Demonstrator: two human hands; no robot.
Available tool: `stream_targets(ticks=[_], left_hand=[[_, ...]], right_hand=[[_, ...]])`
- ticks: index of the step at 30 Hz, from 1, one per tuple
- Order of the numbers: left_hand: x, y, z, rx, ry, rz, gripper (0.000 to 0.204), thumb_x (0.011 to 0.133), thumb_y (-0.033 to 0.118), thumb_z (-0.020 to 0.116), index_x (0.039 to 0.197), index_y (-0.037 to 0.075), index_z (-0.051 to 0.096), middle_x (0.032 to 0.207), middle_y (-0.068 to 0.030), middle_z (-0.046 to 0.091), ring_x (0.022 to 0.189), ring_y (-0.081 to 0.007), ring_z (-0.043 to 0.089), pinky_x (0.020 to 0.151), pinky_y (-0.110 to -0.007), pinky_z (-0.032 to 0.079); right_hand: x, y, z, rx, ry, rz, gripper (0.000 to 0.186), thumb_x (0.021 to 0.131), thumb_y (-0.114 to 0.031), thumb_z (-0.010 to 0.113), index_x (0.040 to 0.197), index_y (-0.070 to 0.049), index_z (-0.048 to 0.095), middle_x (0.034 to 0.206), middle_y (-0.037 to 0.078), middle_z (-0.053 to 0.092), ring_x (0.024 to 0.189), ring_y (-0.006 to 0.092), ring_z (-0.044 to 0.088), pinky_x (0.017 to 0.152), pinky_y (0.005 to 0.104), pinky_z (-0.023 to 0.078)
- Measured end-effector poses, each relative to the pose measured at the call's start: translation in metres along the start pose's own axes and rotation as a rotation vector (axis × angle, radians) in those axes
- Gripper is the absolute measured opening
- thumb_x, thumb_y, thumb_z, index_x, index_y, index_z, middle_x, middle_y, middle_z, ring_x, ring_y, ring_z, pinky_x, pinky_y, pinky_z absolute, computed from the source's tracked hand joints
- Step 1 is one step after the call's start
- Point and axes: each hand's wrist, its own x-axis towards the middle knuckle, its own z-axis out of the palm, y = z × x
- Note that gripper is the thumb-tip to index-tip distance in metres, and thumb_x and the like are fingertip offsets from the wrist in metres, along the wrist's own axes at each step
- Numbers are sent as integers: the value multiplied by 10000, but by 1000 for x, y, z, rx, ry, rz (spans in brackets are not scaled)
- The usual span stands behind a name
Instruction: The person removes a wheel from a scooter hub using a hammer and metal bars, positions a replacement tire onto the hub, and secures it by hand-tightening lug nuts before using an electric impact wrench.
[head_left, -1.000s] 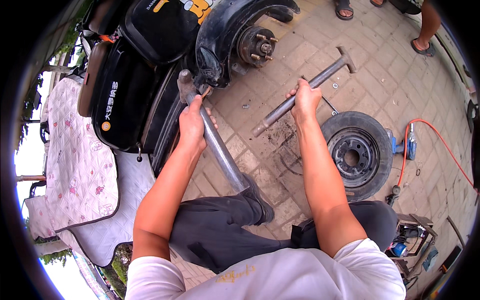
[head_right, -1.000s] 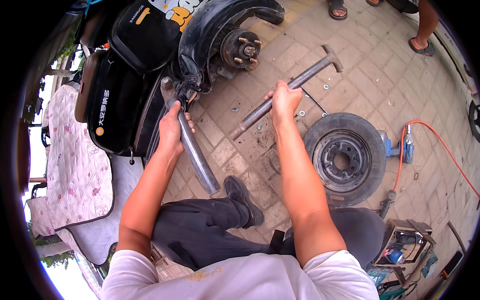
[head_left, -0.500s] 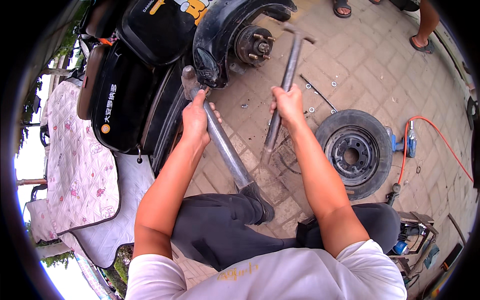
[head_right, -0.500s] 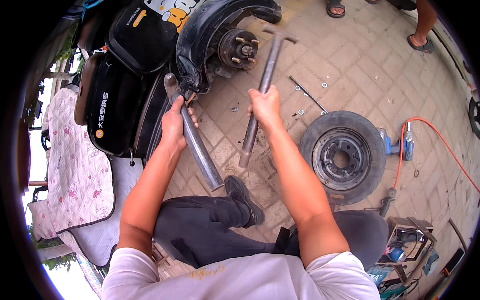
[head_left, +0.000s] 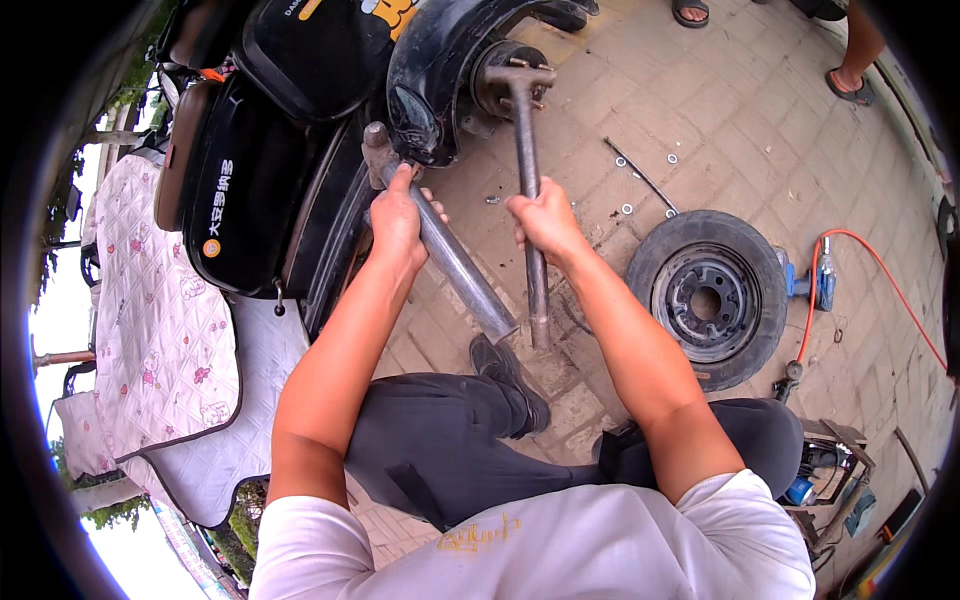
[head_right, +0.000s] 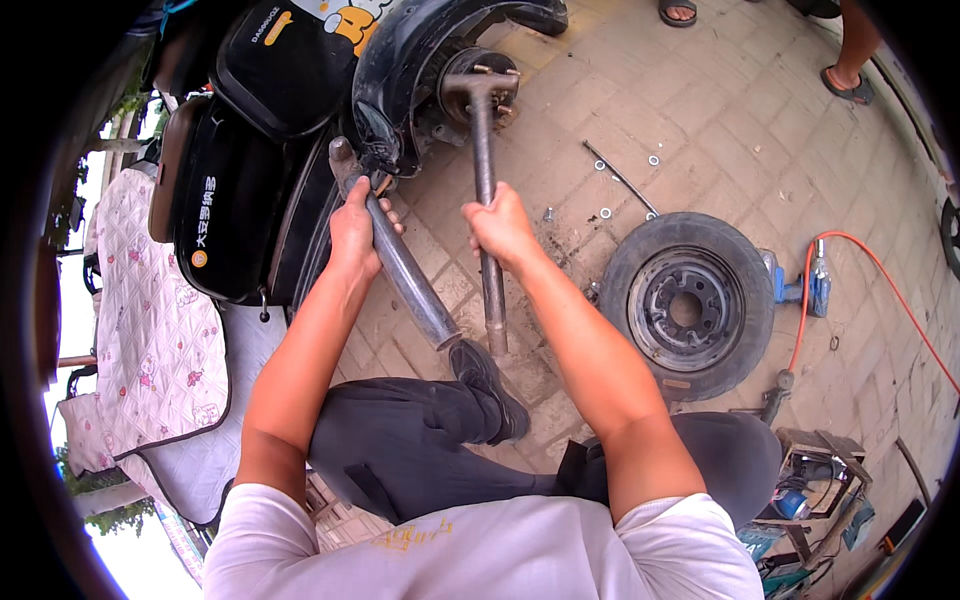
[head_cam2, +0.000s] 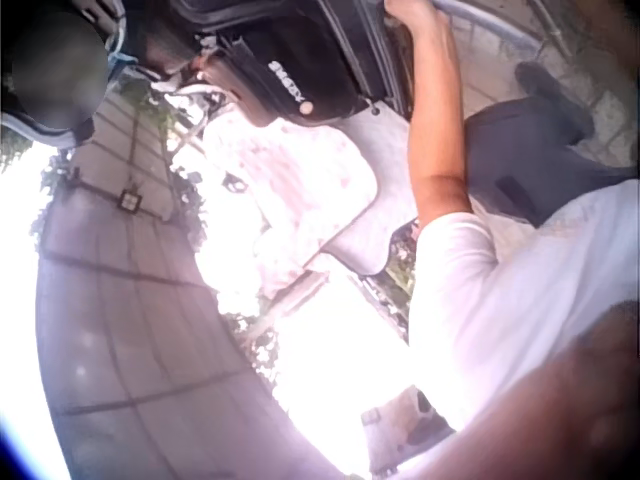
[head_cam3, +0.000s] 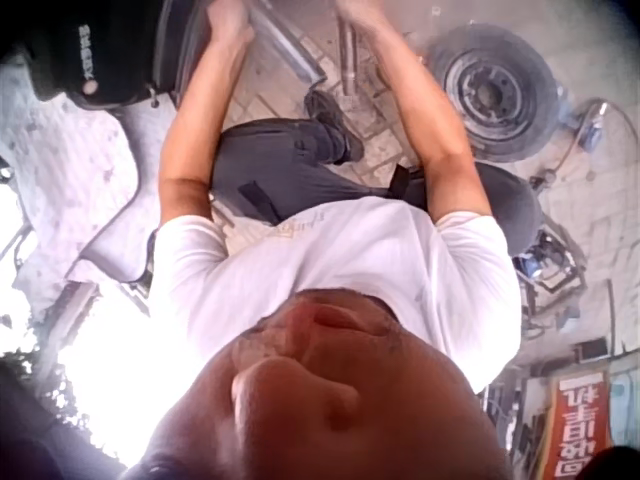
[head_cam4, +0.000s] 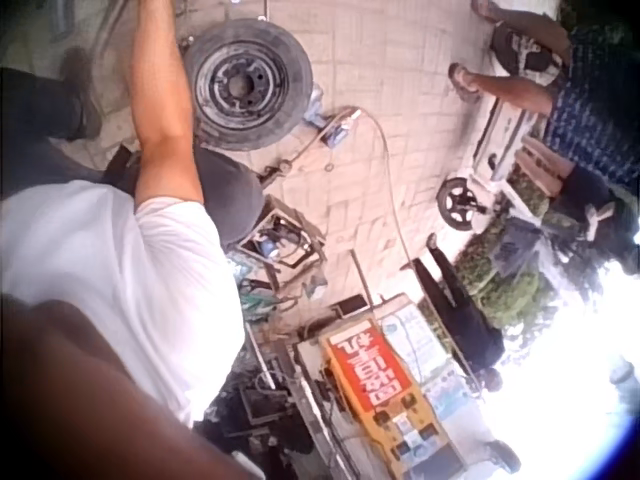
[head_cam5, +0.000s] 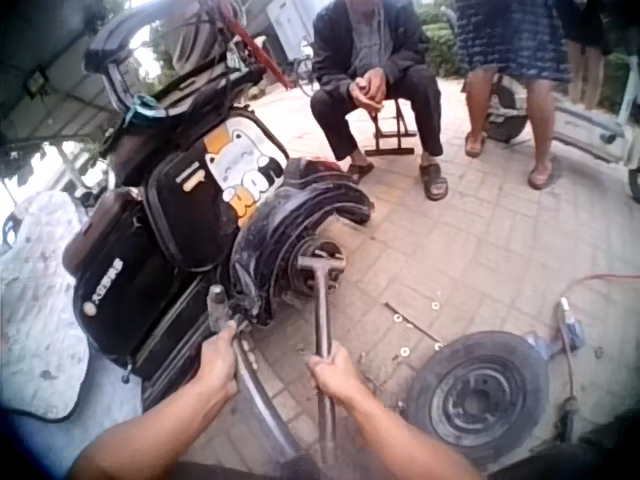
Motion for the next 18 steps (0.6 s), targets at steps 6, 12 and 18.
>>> stream_targets(ticks=[6, 12, 18], left_hand=[[2, 1, -7, 5, -32, 2, 301, 944, 330, 541, 908, 40, 467, 685, -72, 516, 534, -191, 518, 461, -338, 466], [13, 3, 7, -57, 27, -3, 293, 950, 313, 529, 955, 23, 487, 676, -81, 501, 520, -207, 520, 466, -370, 470], [3, -1, 5, -38, 10, -42, 308, 954, 319, 522, 1063, 32, 502, 691, -73, 494, 531, -206, 521, 478, -360, 470]], right_hand=[[44, -8, -64, 495, 488, -156, 151, 855, -31, 504, 960, 24, 412, 620, 65, 485, 432, 160, 506, 370, 296, 450], [-22, 2, 3, -188, -213, 110, 241, 822, -32, 531, 1012, 68, 422, 637, 75, 504, 448, 156, 531, 373, 299, 451], [-1, 3, -16, 79, 127, 9, 184, 831, -52, 559, 935, 7, 420, 624, 52, 492, 423, 149, 499, 361, 307, 444]])
